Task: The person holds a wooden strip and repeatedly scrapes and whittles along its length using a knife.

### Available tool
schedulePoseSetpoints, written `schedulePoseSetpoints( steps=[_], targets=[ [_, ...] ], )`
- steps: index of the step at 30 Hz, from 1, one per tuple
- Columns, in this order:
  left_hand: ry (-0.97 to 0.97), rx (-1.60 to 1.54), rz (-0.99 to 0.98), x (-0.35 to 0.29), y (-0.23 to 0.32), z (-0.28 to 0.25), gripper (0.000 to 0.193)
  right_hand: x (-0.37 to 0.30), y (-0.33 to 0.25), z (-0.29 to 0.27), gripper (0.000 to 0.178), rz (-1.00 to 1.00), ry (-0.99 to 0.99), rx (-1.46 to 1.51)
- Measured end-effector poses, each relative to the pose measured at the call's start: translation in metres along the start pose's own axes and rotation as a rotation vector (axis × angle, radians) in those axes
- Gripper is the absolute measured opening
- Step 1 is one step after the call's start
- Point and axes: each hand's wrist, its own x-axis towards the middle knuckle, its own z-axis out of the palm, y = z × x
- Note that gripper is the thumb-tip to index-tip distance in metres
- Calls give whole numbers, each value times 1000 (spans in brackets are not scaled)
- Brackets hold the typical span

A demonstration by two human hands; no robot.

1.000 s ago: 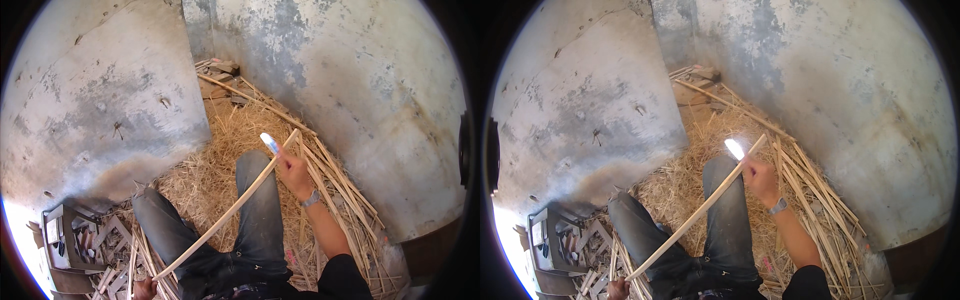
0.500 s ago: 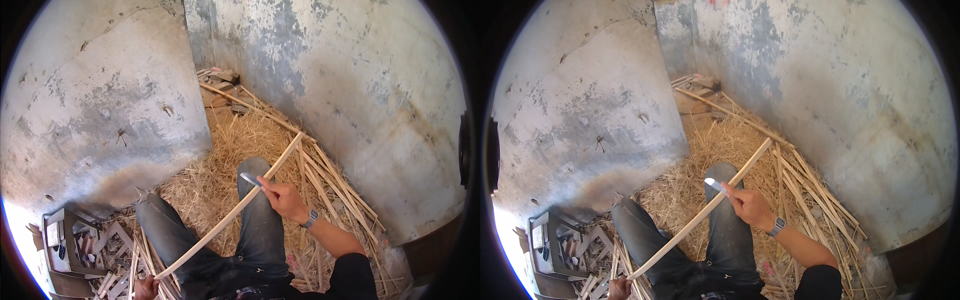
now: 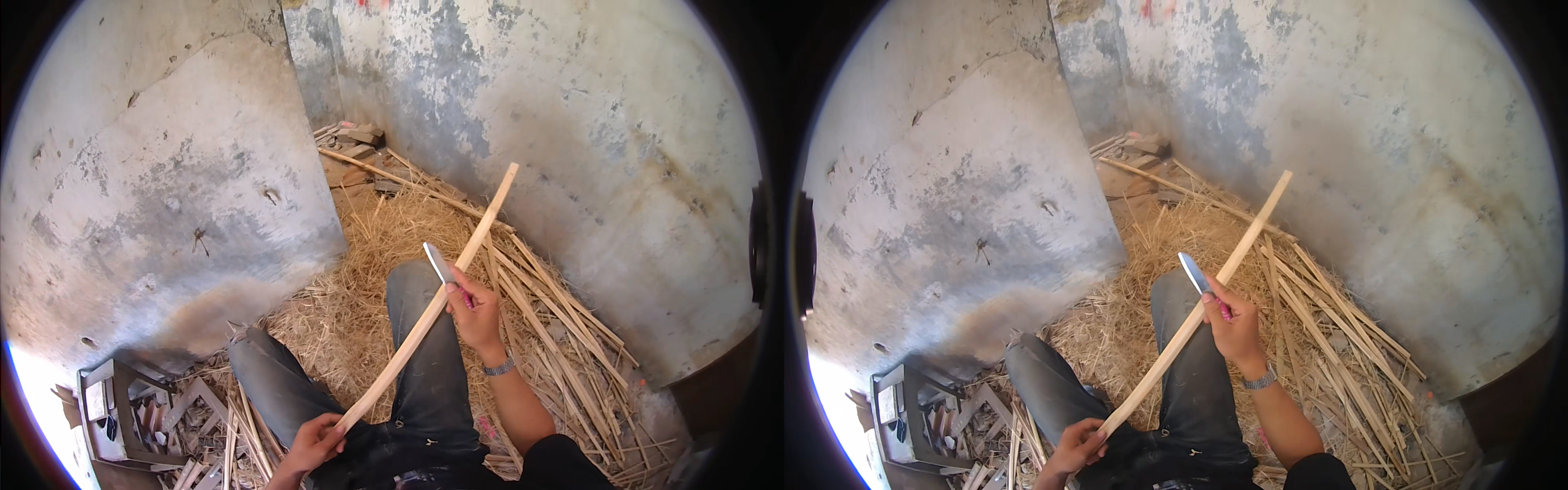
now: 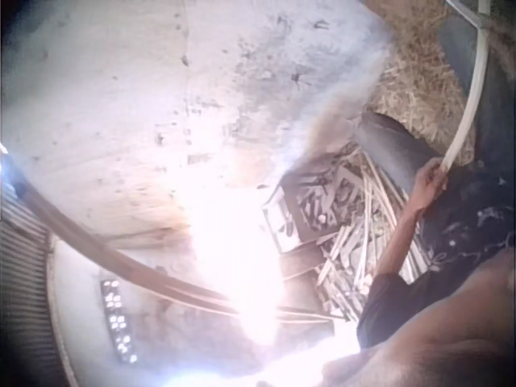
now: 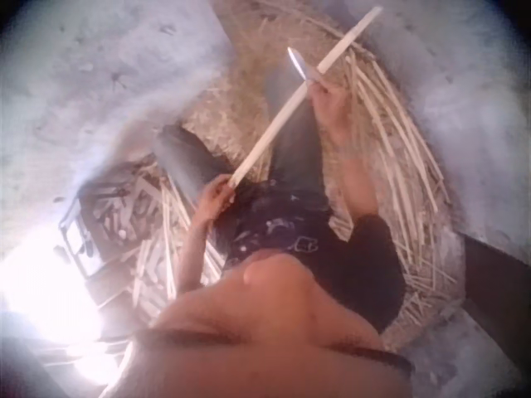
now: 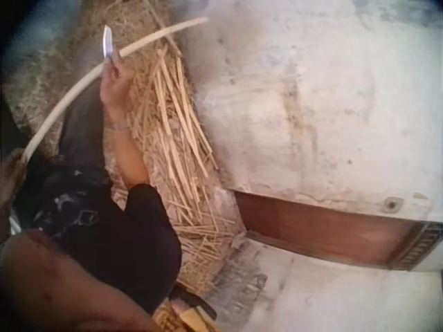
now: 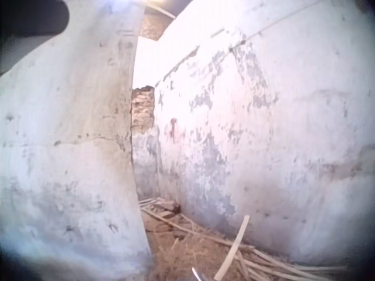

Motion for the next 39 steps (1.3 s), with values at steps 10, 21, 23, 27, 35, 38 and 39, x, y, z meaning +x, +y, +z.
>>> schedulePoseSetpoints(
  steps=[10, 21, 23, 27, 35, 38, 39],
  targets=[
    [-313, -556, -155, 90, 65, 51, 39, -17, -4, -23, 38, 112, -181, 21],
    [-442, -785, -219, 108, 69, 64, 45, -24, -26, -8, 35, 99, -256, -162],
    [-425, -766, -213, 107, 73, 66, 45, -21, -28, -4, 32, -67, -306, -360],
    [-375, -691, -190, 105, 74, 69, 43, -24, -40, -1, 30, -231, -397, -447],
    [-305, -656, -165, 103, 62, 69, 37, -51, -40, 3, 45, -507, -616, -758],
    [-269, -552, -130, 100, 67, 70, 37, -41, -20, -1, 48, -557, -631, -658],
    [-239, -488, -120, 99, 70, 71, 37, -41, -17, -2, 48, -556, -626, -658]
  ],
)
